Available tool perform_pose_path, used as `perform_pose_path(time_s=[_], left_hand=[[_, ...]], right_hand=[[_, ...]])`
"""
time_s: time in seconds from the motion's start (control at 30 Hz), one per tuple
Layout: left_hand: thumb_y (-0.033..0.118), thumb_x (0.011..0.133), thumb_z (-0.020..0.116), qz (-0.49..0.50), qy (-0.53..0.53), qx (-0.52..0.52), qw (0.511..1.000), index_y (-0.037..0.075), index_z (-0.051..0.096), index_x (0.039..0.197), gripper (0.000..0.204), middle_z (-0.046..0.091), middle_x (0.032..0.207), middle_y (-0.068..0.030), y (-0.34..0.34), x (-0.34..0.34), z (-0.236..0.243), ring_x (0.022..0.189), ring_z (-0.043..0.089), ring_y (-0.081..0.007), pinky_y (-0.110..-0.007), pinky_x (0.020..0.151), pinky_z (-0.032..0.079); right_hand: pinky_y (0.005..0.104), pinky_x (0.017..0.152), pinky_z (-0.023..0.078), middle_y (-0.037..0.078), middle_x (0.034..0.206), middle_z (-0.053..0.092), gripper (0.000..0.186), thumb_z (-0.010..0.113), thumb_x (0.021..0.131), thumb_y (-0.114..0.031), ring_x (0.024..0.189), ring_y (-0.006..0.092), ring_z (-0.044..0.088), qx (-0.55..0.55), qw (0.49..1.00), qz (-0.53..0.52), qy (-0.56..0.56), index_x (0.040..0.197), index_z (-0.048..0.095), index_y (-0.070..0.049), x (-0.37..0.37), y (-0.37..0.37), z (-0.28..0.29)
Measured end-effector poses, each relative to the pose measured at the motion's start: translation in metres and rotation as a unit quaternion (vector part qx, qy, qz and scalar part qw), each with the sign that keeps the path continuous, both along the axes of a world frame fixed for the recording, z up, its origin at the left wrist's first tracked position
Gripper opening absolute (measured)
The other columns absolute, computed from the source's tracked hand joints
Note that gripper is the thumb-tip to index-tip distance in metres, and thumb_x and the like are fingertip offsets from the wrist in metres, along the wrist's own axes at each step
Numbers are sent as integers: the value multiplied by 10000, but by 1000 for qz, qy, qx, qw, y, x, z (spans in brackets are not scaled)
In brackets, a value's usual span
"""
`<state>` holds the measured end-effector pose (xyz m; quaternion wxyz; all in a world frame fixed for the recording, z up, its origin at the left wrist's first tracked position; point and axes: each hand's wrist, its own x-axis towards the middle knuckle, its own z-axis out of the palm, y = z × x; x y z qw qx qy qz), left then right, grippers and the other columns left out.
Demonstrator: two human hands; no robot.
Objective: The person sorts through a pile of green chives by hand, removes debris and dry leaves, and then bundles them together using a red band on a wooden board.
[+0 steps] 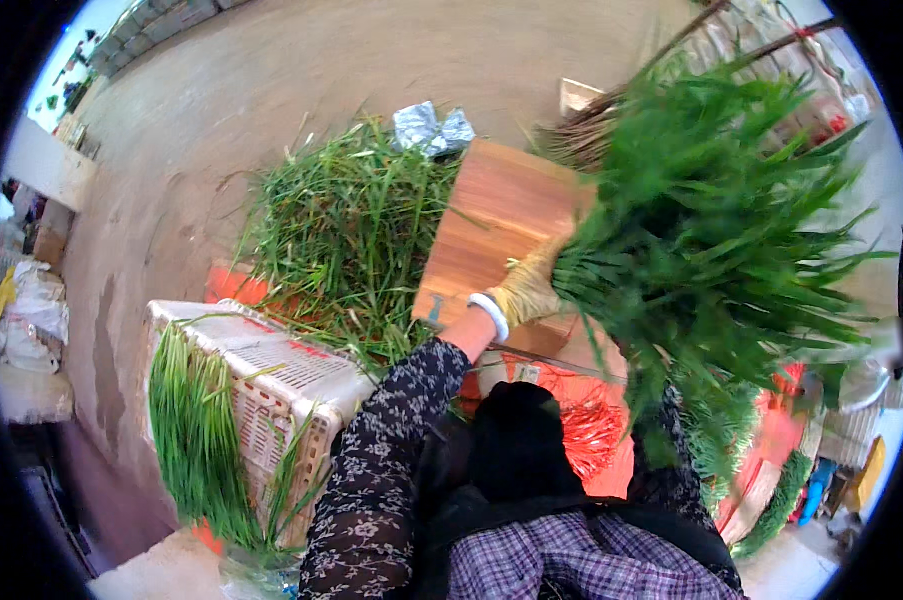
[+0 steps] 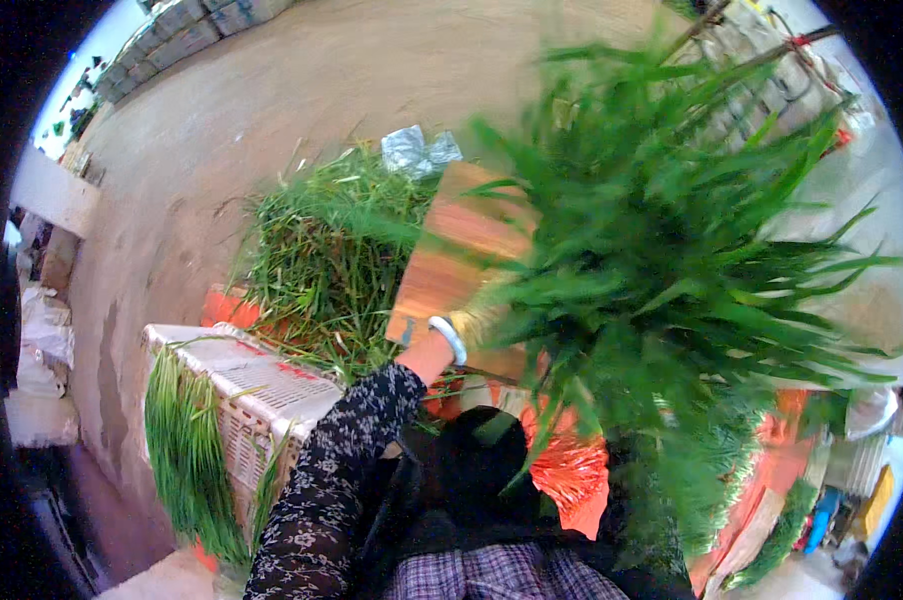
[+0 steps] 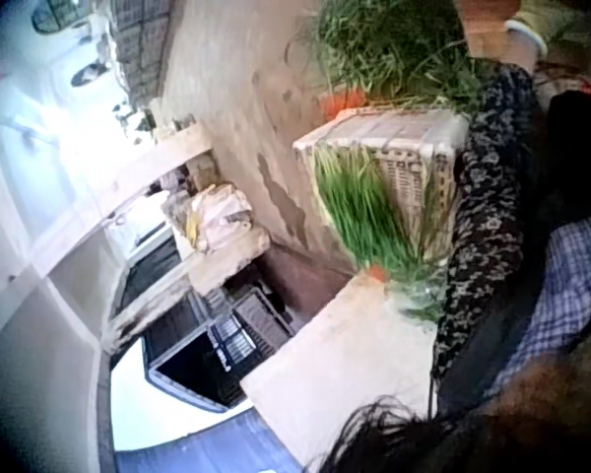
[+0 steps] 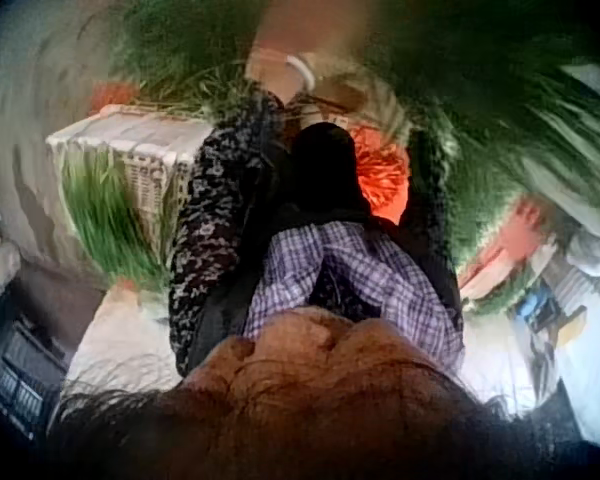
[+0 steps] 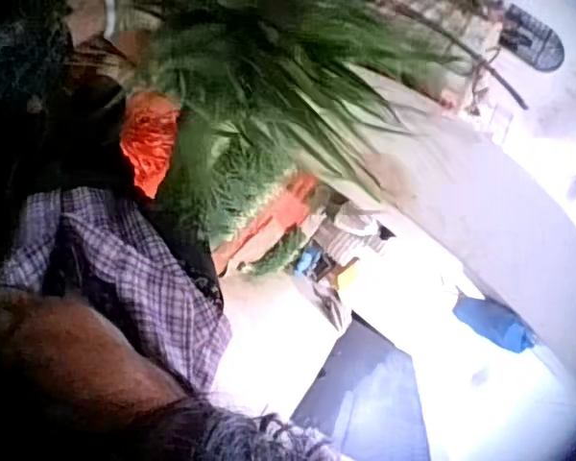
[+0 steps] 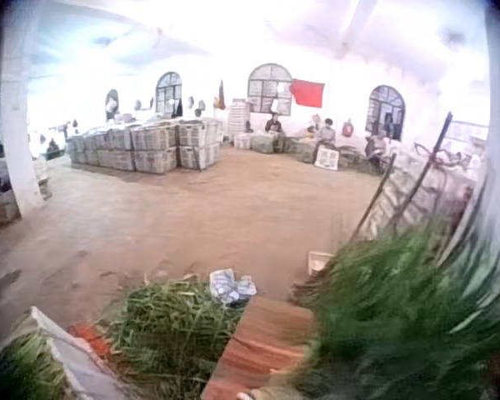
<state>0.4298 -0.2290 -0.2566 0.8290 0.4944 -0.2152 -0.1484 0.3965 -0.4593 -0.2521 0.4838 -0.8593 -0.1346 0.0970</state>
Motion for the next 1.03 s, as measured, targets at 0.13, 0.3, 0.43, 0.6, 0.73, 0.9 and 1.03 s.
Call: perform_pose_path(time_s=[0.13, 0.3, 0.43, 0.6, 0.73, 0.9, 1.03], left_hand=[[1, 638, 840, -36, 2, 123, 992, 55, 388, 1411, 897, 599, 1269, -96, 16, 9, 36, 1173, 550, -195, -344, 1045, 419], [184, 758, 801, -44, 70, 227, 970, 51, 386, 1439, 809, 589, 1274, -122, 27, 29, 37, 1195, 530, -184, -321, 1031, 410], [131, 922, 609, -22, 99, 300, 949, 27, 543, 1319, 416, 597, 1270, -101, 47, 21, -21, 1160, 558, -213, -338, 1014, 432], [56, 912, 567, 40, 22, 408, 912, 46, 621, 1206, 299, 671, 1114, -159, 65, 0, -51, 1038, 635, -236, -317, 915, 485], [118, 855, 624, 87, -186, 506, 838, 76, 658, 1064, 216, 677, 1009, -137, 50, 4, -49, 956, 648, -292, -372, 845, 519], [225, 845, 617, 75, -271, 626, 727, 111, 622, 869, 116, 663, 901, -101, 0, 28, -38, 881, 639, -311, -413, 755, 518], [243, 843, 622, 85, -242, 574, 777, 114, 627, 897, 140, 666, 927, -98, -7, 31, -44, 897, 640, -308, -411, 757, 518]], right_hand=[[363, 862, 520, 98, 1097, 668, 443, 682, 892, -350, 979, 217, 636, 20, 999, 40, 7, 1183, 611, -23, 3, 6, -5], [365, 839, 533, 105, 1060, 672, 420, 637, 925, -364, 937, 216, 646, 208, 971, -39, 115, 1158, 619, -14, -3, 40, -15], [355, 816, 534, 129, 1076, 663, 413, 635, 915, -274, 965, 244, 653, 43, 987, 5, 154, 1232, 568, -18, -19, 24, -56], [388, 774, 530, 120, 943, 638, 395, 707, 826, -204, 880, 290, 651, 106, 975, -190, 52, 1192, 590, -113, -57, 37, -63], [374, 751, 527, 100, 875, 656, 357, 750, 793, -210, 825, 266, 658, -36, 977, -139, -155, 1108, 622, -101, -56, 64, -43], [374, 731, 523, 68, 958, 647, 169, 673, 840, -200, 860, 266, 641, -75, 971, -192, -121, 983, 664, -110, -49, 58, -75], [390, 758, 528, 73, 1015, 650, 145, 589, 870, -172, 941, 297, 632, -94, 978, -182, -35, 971, 673, -112, -49, 42, -65]])
